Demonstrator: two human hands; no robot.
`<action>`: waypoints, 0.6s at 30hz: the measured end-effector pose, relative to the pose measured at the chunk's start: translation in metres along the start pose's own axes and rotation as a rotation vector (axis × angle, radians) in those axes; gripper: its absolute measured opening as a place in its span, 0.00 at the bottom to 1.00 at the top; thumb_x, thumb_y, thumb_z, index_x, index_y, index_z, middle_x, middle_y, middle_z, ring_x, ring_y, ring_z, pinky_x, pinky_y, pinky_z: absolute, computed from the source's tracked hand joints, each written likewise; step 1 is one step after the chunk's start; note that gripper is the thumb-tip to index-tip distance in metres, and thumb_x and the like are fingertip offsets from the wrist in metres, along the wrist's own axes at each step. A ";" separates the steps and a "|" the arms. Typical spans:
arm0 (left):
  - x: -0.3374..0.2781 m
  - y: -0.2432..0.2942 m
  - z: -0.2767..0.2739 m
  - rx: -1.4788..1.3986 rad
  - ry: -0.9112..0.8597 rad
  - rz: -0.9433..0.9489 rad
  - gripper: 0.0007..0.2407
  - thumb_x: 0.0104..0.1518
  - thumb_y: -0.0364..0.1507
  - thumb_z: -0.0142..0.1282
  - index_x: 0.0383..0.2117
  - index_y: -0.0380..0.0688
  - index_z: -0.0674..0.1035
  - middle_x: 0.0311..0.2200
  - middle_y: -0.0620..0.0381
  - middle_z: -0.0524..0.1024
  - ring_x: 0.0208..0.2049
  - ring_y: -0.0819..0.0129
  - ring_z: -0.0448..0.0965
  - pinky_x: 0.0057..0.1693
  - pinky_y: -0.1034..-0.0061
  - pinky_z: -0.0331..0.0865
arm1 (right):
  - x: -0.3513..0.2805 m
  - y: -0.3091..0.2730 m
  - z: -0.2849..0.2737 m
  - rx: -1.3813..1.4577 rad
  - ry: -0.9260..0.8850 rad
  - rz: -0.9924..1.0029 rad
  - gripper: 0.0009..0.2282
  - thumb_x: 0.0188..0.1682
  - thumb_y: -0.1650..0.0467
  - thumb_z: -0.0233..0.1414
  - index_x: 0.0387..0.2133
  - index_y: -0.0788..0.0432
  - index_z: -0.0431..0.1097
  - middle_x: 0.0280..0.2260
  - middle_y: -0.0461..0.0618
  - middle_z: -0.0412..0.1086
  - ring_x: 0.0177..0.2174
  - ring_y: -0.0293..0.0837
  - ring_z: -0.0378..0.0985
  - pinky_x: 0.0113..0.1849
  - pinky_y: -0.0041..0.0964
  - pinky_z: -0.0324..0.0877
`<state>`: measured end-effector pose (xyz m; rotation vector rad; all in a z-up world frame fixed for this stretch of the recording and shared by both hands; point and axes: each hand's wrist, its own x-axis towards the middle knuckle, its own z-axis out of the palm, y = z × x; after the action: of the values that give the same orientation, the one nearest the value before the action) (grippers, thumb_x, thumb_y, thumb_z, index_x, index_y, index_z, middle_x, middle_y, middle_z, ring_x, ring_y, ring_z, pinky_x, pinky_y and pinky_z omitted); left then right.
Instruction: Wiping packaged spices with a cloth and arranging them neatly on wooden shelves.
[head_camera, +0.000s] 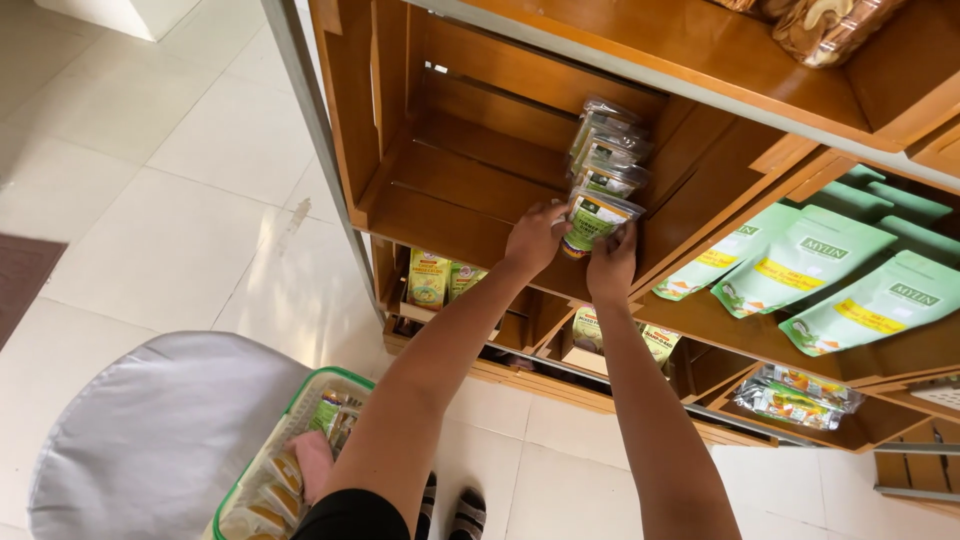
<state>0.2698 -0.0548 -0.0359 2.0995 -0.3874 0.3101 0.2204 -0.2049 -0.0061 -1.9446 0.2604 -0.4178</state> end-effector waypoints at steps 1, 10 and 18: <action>0.002 0.001 0.002 0.000 -0.005 0.006 0.16 0.61 0.35 0.57 0.55 0.57 0.76 0.44 0.46 0.76 0.47 0.43 0.81 0.49 0.53 0.79 | -0.007 -0.016 -0.001 0.001 0.008 0.002 0.29 0.55 0.71 0.51 0.68 0.60 0.46 0.58 0.63 0.63 0.58 0.56 0.68 0.57 0.52 0.68; -0.010 0.014 -0.008 -0.034 -0.073 -0.078 0.14 0.63 0.32 0.54 0.55 0.55 0.75 0.45 0.45 0.75 0.48 0.43 0.80 0.51 0.55 0.78 | -0.079 -0.059 -0.005 0.084 -0.040 0.083 0.29 0.59 0.75 0.35 0.72 0.60 0.28 0.70 0.68 0.37 0.69 0.60 0.39 0.67 0.57 0.41; -0.007 0.015 -0.016 -0.256 -0.139 -0.208 0.12 0.64 0.35 0.55 0.51 0.52 0.77 0.46 0.46 0.76 0.50 0.49 0.81 0.52 0.60 0.79 | -0.088 -0.071 0.002 0.214 -0.102 0.254 0.28 0.57 0.77 0.37 0.72 0.58 0.37 0.71 0.65 0.34 0.68 0.59 0.44 0.67 0.52 0.49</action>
<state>0.2566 -0.0479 -0.0184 1.8939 -0.2707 -0.0082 0.1403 -0.1431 0.0439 -1.6909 0.3759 -0.1708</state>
